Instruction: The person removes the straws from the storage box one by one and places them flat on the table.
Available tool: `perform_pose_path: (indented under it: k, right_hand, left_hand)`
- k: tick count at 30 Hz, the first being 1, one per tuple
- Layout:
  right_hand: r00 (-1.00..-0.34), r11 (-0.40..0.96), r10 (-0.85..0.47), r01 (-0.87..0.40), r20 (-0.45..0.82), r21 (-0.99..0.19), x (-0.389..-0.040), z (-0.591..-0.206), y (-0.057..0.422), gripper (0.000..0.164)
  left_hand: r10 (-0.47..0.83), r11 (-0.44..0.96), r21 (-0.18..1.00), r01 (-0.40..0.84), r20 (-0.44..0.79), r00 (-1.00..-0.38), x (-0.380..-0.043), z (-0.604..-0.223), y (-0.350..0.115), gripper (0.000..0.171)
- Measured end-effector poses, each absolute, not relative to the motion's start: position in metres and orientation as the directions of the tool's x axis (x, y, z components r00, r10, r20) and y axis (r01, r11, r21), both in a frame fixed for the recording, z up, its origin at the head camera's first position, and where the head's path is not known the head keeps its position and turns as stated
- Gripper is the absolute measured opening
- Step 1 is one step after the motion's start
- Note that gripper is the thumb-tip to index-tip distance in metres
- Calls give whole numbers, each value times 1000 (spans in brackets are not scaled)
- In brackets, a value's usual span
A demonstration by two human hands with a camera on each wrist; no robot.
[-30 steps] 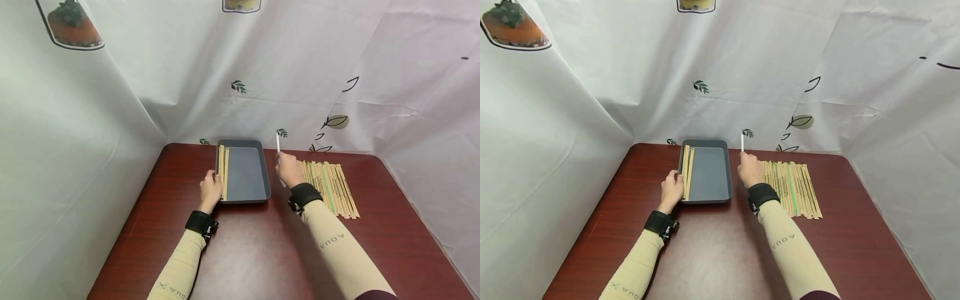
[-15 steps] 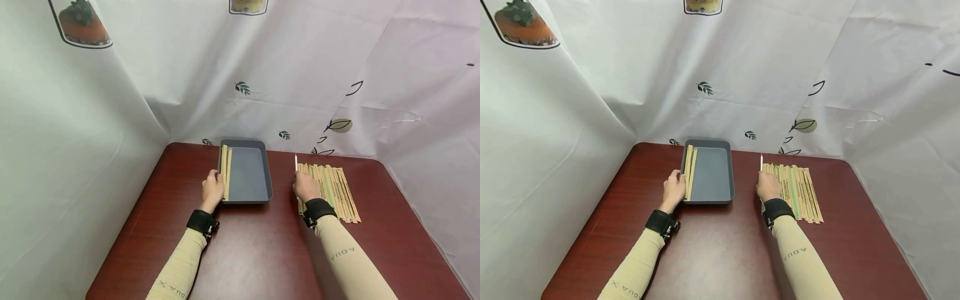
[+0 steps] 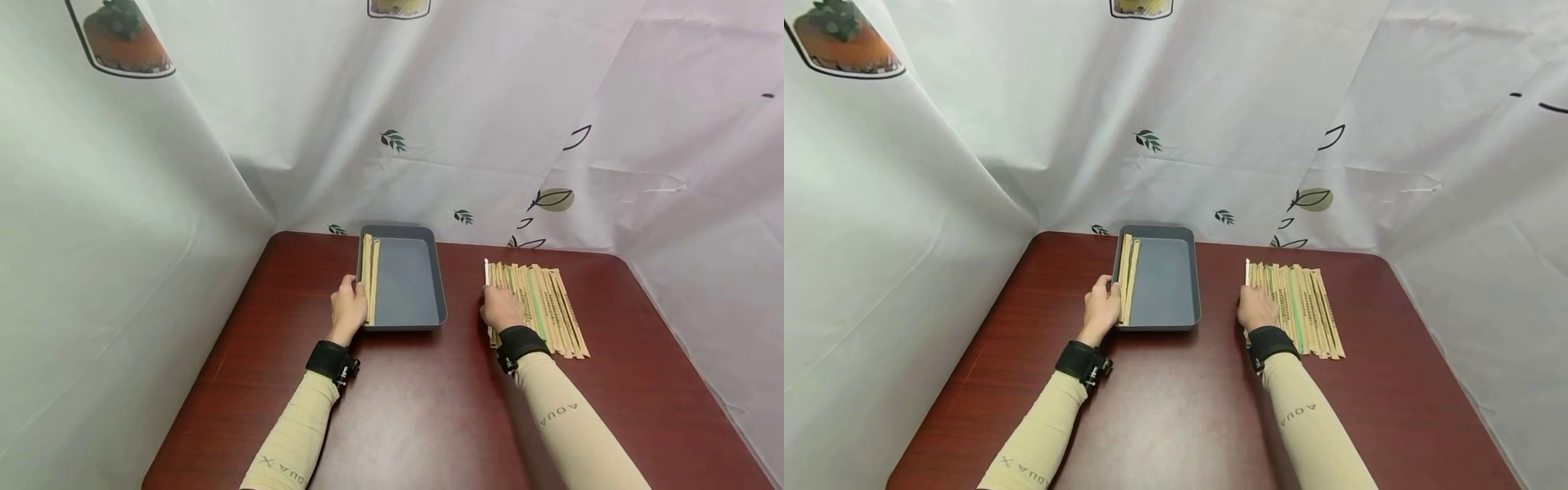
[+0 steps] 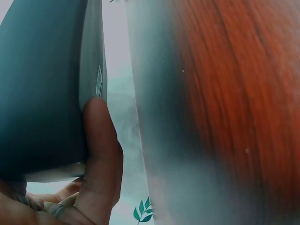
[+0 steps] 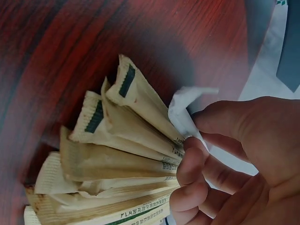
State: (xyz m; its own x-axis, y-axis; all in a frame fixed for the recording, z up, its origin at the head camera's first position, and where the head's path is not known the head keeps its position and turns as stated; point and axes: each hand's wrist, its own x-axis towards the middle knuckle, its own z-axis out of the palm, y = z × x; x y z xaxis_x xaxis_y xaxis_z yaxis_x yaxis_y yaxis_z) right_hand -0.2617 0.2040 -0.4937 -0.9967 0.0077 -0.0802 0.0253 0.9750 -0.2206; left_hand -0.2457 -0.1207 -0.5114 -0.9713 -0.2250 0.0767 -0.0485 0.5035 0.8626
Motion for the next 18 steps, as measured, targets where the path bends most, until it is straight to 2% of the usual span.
perform_pose_path:
  k: [18]
  right_hand:
    - [-996, 974, -1, 18, -84, -226, -262, -494, 206, 18]
  left_hand:
    - [-234, 502, 863, -53, 77, -969, -248, -513, -116, 34]
